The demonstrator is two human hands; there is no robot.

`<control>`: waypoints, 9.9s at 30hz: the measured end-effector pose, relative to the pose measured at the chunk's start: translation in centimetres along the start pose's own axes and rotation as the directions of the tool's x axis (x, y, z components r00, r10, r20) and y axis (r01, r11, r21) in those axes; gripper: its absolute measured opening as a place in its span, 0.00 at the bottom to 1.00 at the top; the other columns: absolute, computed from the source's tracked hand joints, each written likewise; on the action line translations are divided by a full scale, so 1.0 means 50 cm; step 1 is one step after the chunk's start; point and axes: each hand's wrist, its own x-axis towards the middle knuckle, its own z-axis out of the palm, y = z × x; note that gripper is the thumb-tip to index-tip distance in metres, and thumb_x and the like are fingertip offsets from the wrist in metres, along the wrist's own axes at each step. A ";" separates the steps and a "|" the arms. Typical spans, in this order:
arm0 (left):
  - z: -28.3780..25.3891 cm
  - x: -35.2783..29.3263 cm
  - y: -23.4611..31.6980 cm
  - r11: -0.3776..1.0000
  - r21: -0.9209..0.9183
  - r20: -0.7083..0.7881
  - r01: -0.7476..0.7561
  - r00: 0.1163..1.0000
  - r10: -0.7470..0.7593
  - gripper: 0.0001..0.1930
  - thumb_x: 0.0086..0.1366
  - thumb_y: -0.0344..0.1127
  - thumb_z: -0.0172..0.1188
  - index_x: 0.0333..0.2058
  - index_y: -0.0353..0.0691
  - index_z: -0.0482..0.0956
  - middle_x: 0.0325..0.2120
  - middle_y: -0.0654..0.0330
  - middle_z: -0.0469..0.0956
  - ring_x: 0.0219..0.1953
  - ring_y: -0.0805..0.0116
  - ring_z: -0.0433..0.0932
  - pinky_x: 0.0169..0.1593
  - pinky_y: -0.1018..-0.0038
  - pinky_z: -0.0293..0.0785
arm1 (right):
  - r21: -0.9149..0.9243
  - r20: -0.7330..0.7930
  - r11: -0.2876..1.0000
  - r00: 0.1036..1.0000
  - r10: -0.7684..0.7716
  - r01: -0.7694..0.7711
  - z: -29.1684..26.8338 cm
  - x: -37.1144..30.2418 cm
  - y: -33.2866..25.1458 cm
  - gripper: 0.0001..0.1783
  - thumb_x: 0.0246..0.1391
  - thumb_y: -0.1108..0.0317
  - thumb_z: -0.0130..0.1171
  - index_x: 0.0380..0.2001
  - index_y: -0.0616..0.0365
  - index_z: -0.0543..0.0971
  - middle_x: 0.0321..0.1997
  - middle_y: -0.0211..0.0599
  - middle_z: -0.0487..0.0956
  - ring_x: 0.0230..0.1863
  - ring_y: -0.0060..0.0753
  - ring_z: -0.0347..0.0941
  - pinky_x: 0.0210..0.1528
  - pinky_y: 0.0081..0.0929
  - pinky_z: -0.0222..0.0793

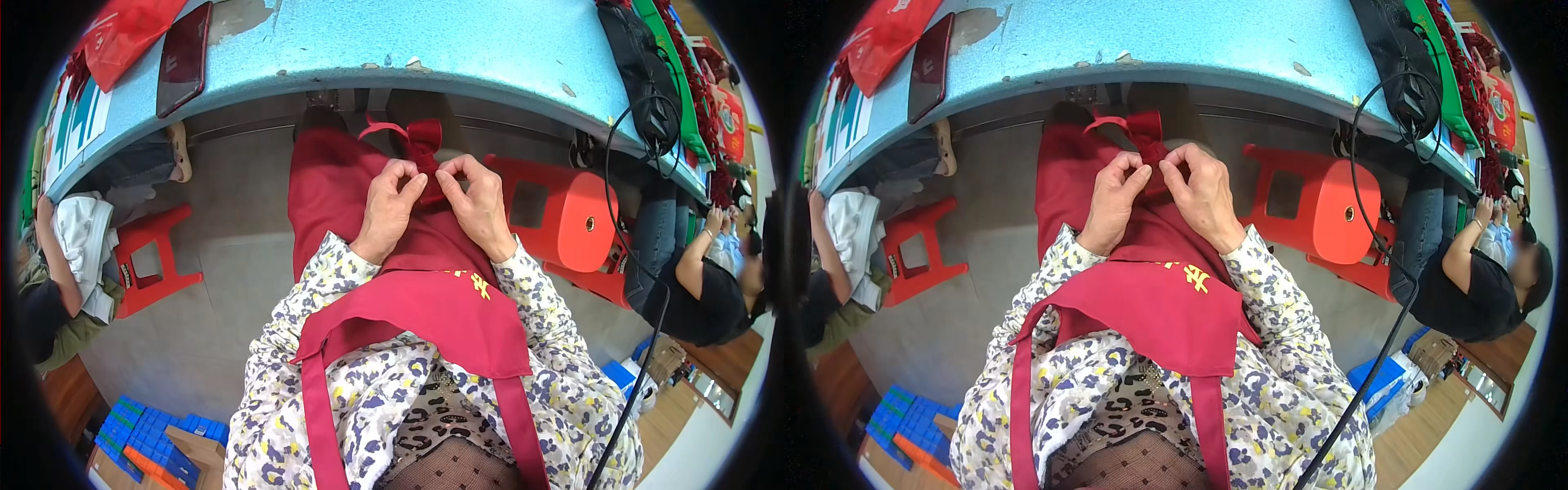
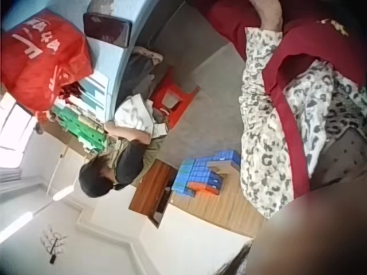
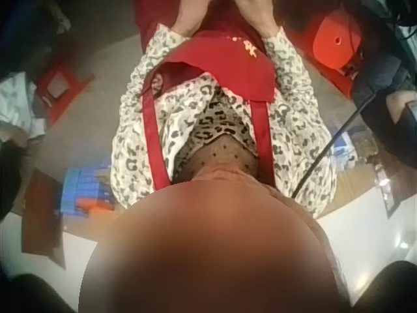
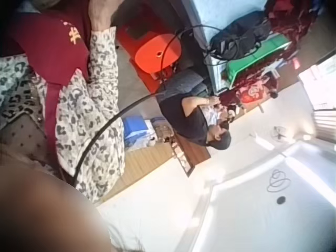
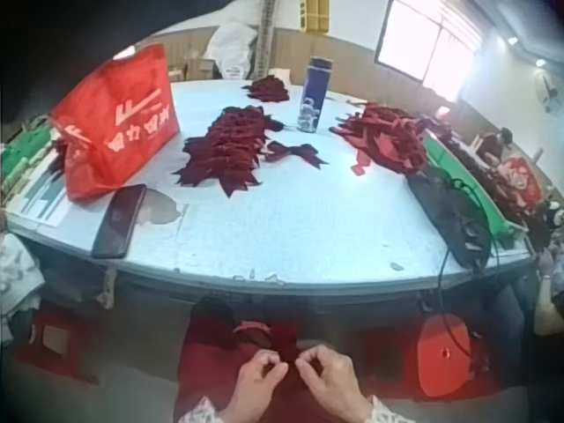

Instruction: Assembling red fabric ribbons into decorative bows by folding and tying them.

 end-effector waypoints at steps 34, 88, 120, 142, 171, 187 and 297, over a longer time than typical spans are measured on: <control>0.007 0.028 0.017 0.946 -0.321 0.062 -0.045 0.996 0.068 0.08 0.65 0.32 0.56 0.40 0.37 0.71 0.34 0.66 0.75 0.37 0.80 0.72 0.44 0.81 0.69 | 0.141 0.060 0.989 0.998 0.031 -0.039 -0.013 0.005 0.005 0.05 0.52 0.73 0.59 0.30 0.64 0.75 0.24 0.28 0.74 0.25 0.16 0.67 0.28 0.16 0.63; 0.021 0.017 0.070 0.788 0.538 0.431 -0.300 0.901 0.048 0.07 0.54 0.30 0.63 0.27 0.32 0.77 0.21 0.61 0.76 0.26 0.75 0.74 0.33 0.76 0.69 | 0.370 0.420 0.929 0.897 -0.138 -0.030 -0.072 0.003 0.078 0.06 0.51 0.72 0.59 0.26 0.62 0.74 0.31 0.31 0.72 0.35 0.22 0.66 0.40 0.20 0.61; -0.019 0.030 0.058 0.681 0.684 0.444 -0.262 0.890 -0.104 0.10 0.49 0.32 0.62 0.24 0.28 0.77 0.19 0.50 0.76 0.25 0.64 0.78 0.31 0.69 0.71 | 0.219 0.548 0.932 0.754 -0.362 0.288 -0.032 0.038 0.074 0.15 0.54 0.66 0.58 0.20 0.65 0.71 0.22 0.37 0.70 0.28 0.37 0.65 0.37 0.32 0.61; -0.017 -0.041 0.076 0.537 0.766 0.401 -0.353 0.916 0.030 0.11 0.50 0.30 0.65 0.30 0.34 0.72 0.26 0.57 0.76 0.32 0.62 0.76 0.42 0.71 0.72 | -0.007 0.520 0.855 0.733 -0.439 0.518 -0.058 -0.016 0.064 0.11 0.45 0.65 0.64 0.22 0.59 0.74 0.28 0.33 0.70 0.35 0.37 0.67 0.45 0.37 0.62; -0.015 -0.057 -0.047 -0.036 0.795 0.551 -0.605 0.696 0.461 0.14 0.48 0.35 0.66 0.35 0.46 0.77 0.28 0.67 0.73 0.30 0.70 0.74 0.54 0.48 0.62 | -0.381 0.314 0.573 0.684 -0.658 0.726 -0.029 -0.081 0.113 0.11 0.37 0.61 0.67 0.21 0.52 0.76 0.28 0.27 0.71 0.31 0.27 0.71 0.53 0.47 0.62; -0.004 -0.059 -0.048 -0.040 0.802 0.542 -0.596 0.697 0.469 0.16 0.41 0.27 0.67 0.33 0.43 0.79 0.28 0.65 0.76 0.31 0.69 0.75 0.55 0.50 0.60 | -0.070 0.267 0.887 0.866 -0.423 0.455 -0.058 -0.071 0.105 0.09 0.39 0.72 0.66 0.26 0.57 0.76 0.28 0.33 0.75 0.34 0.36 0.73 0.45 0.34 0.64; 0.015 -0.032 0.082 0.975 0.158 0.278 0.155 0.941 -0.195 0.06 0.57 0.26 0.62 0.31 0.38 0.72 0.24 0.69 0.73 0.25 0.82 0.71 0.29 0.84 0.68 | 0.335 0.518 0.928 0.855 -0.039 -0.160 -0.074 0.016 0.021 0.12 0.53 0.66 0.60 0.27 0.66 0.75 0.20 0.33 0.72 0.26 0.17 0.65 0.28 0.23 0.62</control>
